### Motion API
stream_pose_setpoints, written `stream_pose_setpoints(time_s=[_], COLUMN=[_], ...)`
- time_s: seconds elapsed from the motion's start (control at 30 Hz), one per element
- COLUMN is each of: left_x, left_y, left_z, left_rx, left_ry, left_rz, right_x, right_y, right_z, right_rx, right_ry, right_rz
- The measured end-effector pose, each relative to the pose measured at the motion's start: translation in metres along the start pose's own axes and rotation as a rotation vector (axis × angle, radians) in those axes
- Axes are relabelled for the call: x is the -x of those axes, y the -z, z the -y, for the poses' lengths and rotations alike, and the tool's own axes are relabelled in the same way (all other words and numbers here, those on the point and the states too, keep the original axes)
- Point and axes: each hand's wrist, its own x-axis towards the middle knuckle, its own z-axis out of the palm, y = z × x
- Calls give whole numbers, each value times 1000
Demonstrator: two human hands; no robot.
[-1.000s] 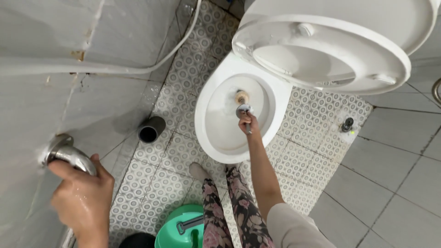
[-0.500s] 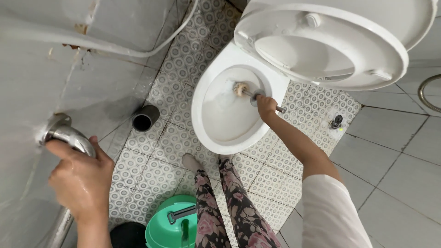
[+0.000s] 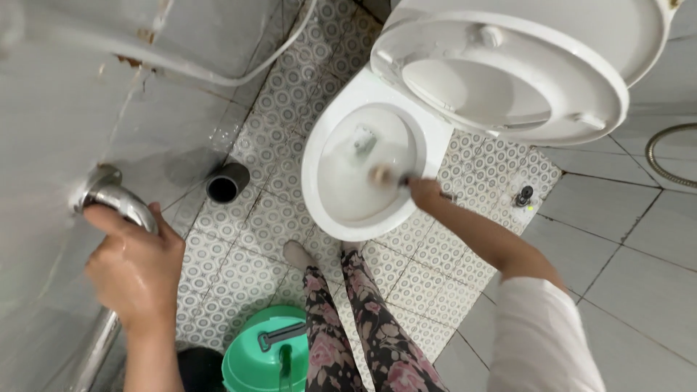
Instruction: Clean the inside and outside of a toilet using a brush and water spray.
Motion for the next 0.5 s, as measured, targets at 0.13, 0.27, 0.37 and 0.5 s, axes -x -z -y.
stream_pose_setpoints(time_s=[0.13, 0.27, 0.37, 0.5], left_x=[-2, -7, 3, -4], left_y=[7, 1, -4, 7], left_z=[-6, -2, 2, -6], left_rx=[18, -34, -48, -22], left_ry=[-11, 15, 5, 13], left_rz=[2, 17, 27, 9], right_x=[-65, -117, -111, -93], right_y=[-42, -101, -59, -13], right_z=[7, 4, -49, -18], right_rx=[-64, -122, 60, 94], right_ry=[-143, 53, -82, -314], right_rz=[-239, -257, -186, -291])
